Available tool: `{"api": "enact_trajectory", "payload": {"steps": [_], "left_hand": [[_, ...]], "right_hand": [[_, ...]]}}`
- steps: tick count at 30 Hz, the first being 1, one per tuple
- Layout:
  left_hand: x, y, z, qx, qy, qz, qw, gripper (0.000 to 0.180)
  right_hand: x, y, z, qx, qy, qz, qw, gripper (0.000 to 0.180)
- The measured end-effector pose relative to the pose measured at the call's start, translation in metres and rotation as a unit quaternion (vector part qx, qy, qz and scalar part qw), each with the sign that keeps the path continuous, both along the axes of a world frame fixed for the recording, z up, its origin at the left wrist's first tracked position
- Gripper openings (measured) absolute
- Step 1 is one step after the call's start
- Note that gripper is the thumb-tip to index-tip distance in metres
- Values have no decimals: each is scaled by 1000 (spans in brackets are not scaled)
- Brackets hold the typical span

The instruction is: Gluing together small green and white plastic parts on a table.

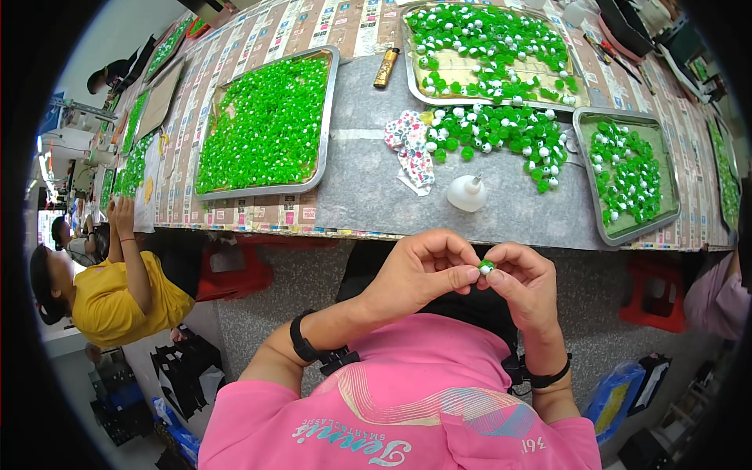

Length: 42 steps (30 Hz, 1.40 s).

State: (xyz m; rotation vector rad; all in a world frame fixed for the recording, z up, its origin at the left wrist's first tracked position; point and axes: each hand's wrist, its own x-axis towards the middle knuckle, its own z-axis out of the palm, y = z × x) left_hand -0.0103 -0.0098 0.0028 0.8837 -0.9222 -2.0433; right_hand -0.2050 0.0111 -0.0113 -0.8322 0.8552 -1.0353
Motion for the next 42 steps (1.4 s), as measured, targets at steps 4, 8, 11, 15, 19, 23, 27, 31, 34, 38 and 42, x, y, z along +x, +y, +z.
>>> {"api": "enact_trajectory", "payload": {"steps": [4,8,11,15,19,23,27,31,34,38,42], "left_hand": [[-1,1,-2,-16,-2,8,1000,11],[2,-2,0,-6,-50,-12,999,10],[4,-4,0,9,-21,-21,1000,12],[3,-8,8,77,-17,-38,996,17],[3,-8,-2,116,2,-57,992,19],[1,-7,-2,133,18,-57,989,19],[-1,-4,-1,133,9,-37,990,18],[-4,0,-1,127,6,-22,992,17],[-5,1,-4,141,17,-24,990,17],[-5,0,-2,175,41,-33,983,18],[-5,0,0,164,37,-34,985,18]], "right_hand": [[0,1,0,-12,17,1,1000,19],[2,3,1,-64,67,-16,996,20],[1,2,1,-84,73,-13,994,19],[1,3,-2,-39,35,-9,999,20],[1,3,0,-22,5,2,1000,20],[2,2,2,-17,4,9,1000,20],[3,3,2,-28,42,-7,999,19],[3,7,0,-35,65,-18,997,20],[1,7,-3,-26,62,-13,998,20],[0,5,0,13,35,-10,999,21],[-3,4,-4,35,9,-10,999,21]]}}
